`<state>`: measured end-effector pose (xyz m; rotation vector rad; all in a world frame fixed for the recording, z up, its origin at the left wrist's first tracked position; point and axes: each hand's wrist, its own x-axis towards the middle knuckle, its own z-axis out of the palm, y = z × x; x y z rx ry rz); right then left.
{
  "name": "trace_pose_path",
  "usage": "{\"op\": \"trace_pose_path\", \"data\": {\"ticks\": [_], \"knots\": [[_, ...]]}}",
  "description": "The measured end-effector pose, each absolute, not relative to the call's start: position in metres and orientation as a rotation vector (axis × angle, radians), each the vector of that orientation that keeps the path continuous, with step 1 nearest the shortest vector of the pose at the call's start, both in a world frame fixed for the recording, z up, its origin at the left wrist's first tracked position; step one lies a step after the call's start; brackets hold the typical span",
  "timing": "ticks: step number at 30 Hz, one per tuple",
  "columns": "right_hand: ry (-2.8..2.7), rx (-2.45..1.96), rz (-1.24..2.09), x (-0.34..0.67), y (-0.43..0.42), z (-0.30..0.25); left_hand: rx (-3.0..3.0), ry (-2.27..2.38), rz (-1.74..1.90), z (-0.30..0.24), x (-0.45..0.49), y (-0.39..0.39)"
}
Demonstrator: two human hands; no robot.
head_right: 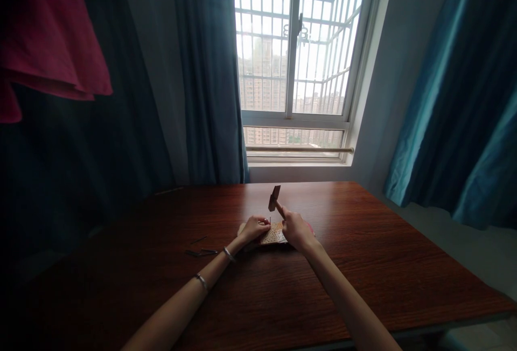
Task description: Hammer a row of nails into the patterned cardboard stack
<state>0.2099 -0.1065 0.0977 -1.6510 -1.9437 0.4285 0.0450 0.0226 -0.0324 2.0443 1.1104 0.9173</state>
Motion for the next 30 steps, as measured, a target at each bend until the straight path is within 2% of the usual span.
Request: {"op": "trace_pose_path", "data": {"ticks": [30], "knots": [[-1.962, -1.603, 0.356, 0.212, -0.100, 0.095, 2.081, 1.146, 0.881, -0.032, 0.045, 0.022]]}}
